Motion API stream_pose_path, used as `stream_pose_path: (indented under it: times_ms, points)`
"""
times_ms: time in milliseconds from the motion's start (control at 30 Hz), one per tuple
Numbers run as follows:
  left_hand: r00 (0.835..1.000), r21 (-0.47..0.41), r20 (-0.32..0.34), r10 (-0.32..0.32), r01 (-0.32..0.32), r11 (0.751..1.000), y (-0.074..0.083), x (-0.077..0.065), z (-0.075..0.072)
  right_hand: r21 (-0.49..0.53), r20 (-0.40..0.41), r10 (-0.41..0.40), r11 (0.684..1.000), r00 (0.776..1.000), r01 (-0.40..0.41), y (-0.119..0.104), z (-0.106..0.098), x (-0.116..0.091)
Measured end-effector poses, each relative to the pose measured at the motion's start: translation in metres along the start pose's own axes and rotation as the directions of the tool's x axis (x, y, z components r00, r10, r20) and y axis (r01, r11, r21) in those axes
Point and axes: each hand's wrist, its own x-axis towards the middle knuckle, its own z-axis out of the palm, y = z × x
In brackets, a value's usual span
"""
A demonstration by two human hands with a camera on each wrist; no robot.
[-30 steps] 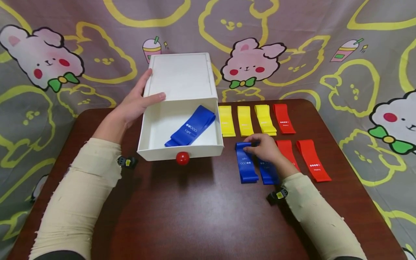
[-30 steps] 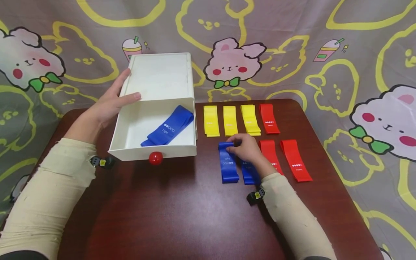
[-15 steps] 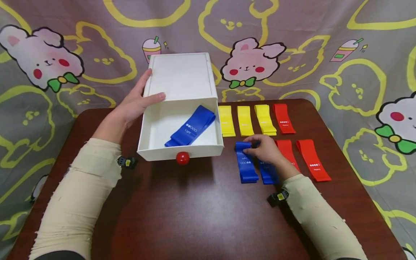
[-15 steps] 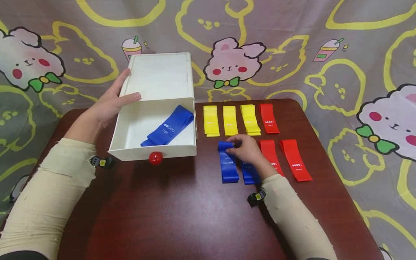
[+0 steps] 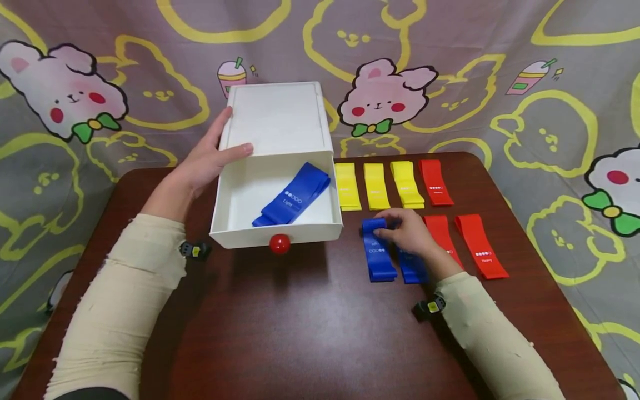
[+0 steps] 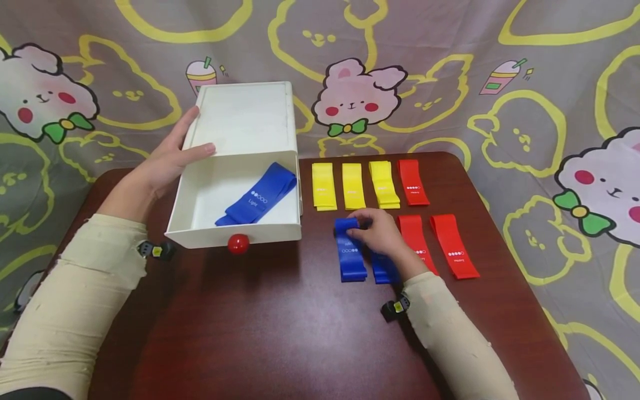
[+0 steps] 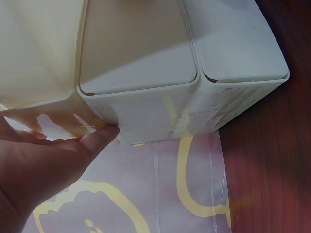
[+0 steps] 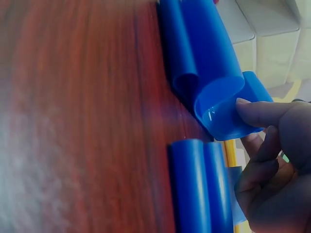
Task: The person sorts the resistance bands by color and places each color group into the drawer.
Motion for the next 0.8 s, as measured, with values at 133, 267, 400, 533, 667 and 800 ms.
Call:
stream_pose_path:
  times_ms: [133, 267, 400, 533, 667, 800]
  points:
    - [1.000, -0.005, 0.002, 0.002, -0.002, 1.000, 0.000, 0.000, 0.000, 0.028, -0.030, 0.007, 1.000, 1.000, -0.006, -0.002, 0.000, -0.002]
    - [1.000, -0.007, -0.001, -0.001, 0.001, 1.000, 0.002, -0.001, 0.001, 0.056, -0.062, 0.019, 0.998, 0.998, -0.015, -0.006, -0.002, -0.005]
    - [1.000, -0.010, -0.004, -0.006, 0.005, 1.000, 0.002, -0.001, 0.001, 0.096, -0.098, 0.030, 0.995, 0.995, -0.021, -0.009, -0.004, -0.009]
    - [1.000, -0.013, -0.004, -0.004, 0.004, 1.000, 0.002, -0.001, 0.002, 0.129, -0.130, 0.029, 0.992, 0.991, -0.012, -0.013, -0.007, -0.013]
    - [1.000, -0.013, -0.004, 0.000, 0.000, 1.000, 0.001, -0.001, 0.001, 0.140, -0.155, 0.023, 0.990, 0.988, -0.001, -0.018, -0.011, -0.016]
    - [1.000, -0.011, -0.003, -0.002, 0.002, 1.000, 0.000, -0.001, 0.001, 0.165, -0.181, 0.015, 0.986, 0.983, 0.016, -0.024, -0.014, -0.019]
